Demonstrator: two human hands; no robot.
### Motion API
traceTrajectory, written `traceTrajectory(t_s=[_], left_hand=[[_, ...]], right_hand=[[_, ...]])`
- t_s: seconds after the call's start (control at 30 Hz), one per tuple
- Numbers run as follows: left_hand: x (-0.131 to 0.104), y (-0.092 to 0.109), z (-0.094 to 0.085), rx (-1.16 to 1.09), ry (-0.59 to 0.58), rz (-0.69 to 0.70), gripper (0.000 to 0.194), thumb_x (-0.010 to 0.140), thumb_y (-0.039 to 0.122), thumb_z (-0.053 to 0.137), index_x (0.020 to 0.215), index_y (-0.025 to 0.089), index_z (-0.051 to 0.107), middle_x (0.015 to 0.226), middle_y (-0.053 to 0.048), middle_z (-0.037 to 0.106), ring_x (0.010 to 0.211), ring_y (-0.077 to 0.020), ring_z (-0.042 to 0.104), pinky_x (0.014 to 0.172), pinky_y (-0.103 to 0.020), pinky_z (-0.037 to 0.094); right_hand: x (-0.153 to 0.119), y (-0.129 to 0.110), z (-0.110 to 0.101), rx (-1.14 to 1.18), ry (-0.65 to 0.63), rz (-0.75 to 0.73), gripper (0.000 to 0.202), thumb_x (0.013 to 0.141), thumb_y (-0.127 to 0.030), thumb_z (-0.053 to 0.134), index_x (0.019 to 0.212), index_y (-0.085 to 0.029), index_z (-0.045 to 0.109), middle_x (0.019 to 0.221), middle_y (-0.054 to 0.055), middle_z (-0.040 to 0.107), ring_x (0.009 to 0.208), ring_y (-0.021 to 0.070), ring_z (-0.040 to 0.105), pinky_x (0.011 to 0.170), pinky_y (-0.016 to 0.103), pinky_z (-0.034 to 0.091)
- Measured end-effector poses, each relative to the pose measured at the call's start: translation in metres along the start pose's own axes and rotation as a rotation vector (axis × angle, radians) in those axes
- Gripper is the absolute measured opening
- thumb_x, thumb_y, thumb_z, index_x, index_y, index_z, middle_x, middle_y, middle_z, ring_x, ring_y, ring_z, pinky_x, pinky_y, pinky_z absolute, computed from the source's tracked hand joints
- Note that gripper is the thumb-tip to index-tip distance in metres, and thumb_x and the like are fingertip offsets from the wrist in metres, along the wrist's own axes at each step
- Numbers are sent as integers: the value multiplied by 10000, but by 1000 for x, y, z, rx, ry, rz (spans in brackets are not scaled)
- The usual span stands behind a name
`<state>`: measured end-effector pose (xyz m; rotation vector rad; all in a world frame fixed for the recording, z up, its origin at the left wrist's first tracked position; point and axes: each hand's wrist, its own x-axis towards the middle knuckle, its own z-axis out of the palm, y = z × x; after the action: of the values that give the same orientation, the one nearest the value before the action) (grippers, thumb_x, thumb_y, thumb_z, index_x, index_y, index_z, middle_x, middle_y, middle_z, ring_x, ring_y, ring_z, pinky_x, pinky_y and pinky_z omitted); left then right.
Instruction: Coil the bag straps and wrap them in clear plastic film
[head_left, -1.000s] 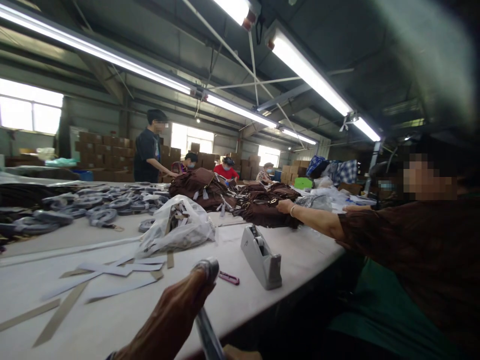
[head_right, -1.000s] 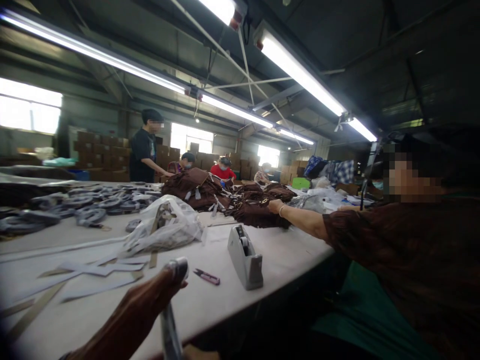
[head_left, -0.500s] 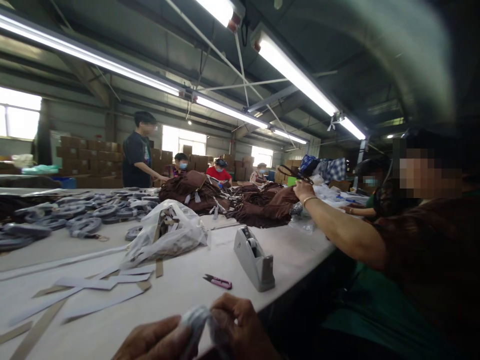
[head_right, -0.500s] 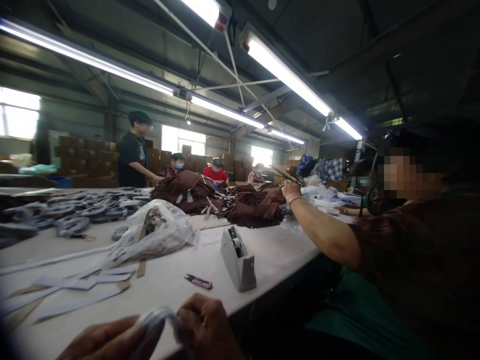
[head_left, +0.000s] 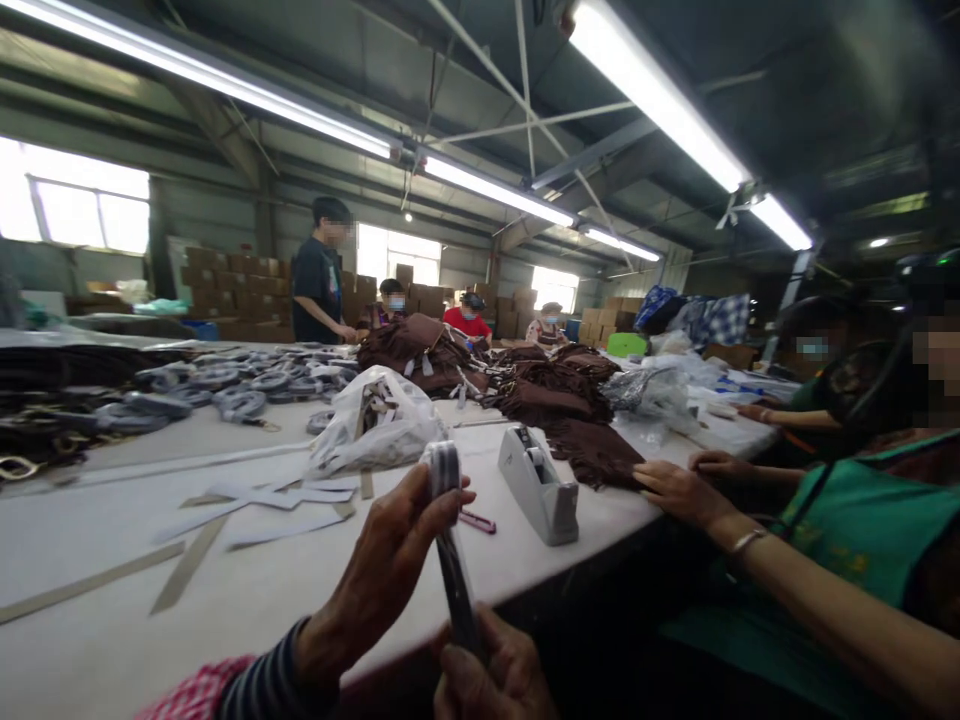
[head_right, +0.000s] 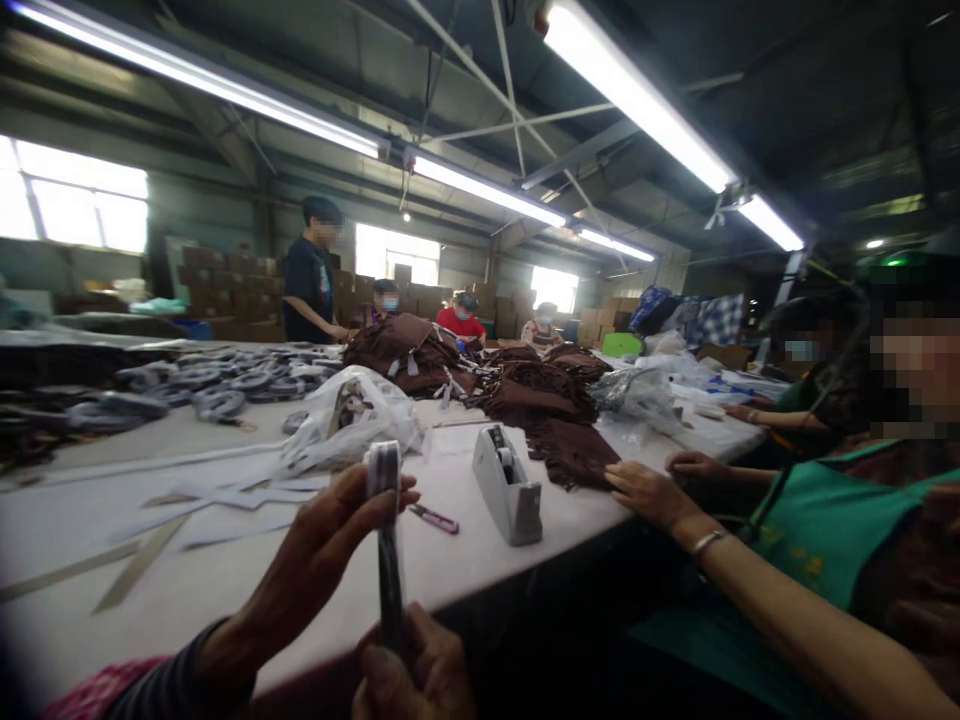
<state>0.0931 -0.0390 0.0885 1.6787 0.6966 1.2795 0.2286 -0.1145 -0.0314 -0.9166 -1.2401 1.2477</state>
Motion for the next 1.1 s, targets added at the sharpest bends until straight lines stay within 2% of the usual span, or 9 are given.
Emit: traceTrajectory(t_s=[0.13,0.23,0.33,0.43,0.53,0.67,0.83,1.0,1.1], left_hand=[[-5,-22,-5,295,141,196,113,894,293,747,961,204,726,897,-95,752,881,-281,698,843,-319,472],[-4,-32,-5,415,173,282,78,910,280,720,865,222,694,748,-45,635,701,-227,599,734,-294,430],[1,-40,-4,611,173,337,135,968,263,623,844,221,658,740,-47,588,692,-228,568,700,-296,406],[1,-47,-9,784,18,385,162,1007,228,533,901,211,655,783,-68,611,703,-237,571,663,-299,388],[-8,-52,-23,771,-214,461,131,1008,263,551,958,230,668,845,-76,675,720,-237,588,655,-296,391],[-27,-54,-44,627,-354,533,143,971,409,625,966,270,656,827,-27,694,658,-203,571,636,-277,393],[-23,-59,-66,716,-559,319,134,996,319,582,895,240,621,799,-5,658,670,-176,568,645,-264,356],[-1,-76,-89,896,-596,259,410,981,578,591,792,214,579,694,17,594,620,-159,515,594,-279,269],[7,-90,-98,961,-634,261,493,985,630,548,742,201,523,650,30,545,568,-130,442,573,-292,224]], right_hand=[[-7,-29,-3,54,-160,78,495,815,-610,759,956,-161,606,531,-47,554,392,54,374,396,168,264],[-8,-56,-3,15,-192,155,368,856,-451,744,1014,-157,588,582,-37,619,355,49,390,354,152,260],[-5,-74,-6,-58,-176,196,320,836,-335,744,1034,-183,543,687,-38,660,347,47,433,332,146,278],[3,-81,-20,-173,-100,149,287,832,-284,729,1027,-206,534,741,-69,623,364,40,422,338,152,285],[14,-86,-44,-412,-5,30,197,825,-217,734,990,-192,631,759,-62,619,489,64,483,435,174,350],[29,-93,-68,-691,-92,-84,122,863,-247,784,966,-181,782,807,-13,715,740,156,636,661,246,459],[48,-83,-64,-967,-213,-300,184,986,-329,698,1081,-192,775,1025,50,772,959,214,714,860,301,496],[85,-45,-51,-1219,-170,-598,213,1026,-364,634,1028,-178,738,952,67,722,902,201,690,794,277,488],[110,-22,-43,-1303,-178,-740,218,1058,-324,573,980,-177,714,906,61,700,862,199,652,741,285,461]])
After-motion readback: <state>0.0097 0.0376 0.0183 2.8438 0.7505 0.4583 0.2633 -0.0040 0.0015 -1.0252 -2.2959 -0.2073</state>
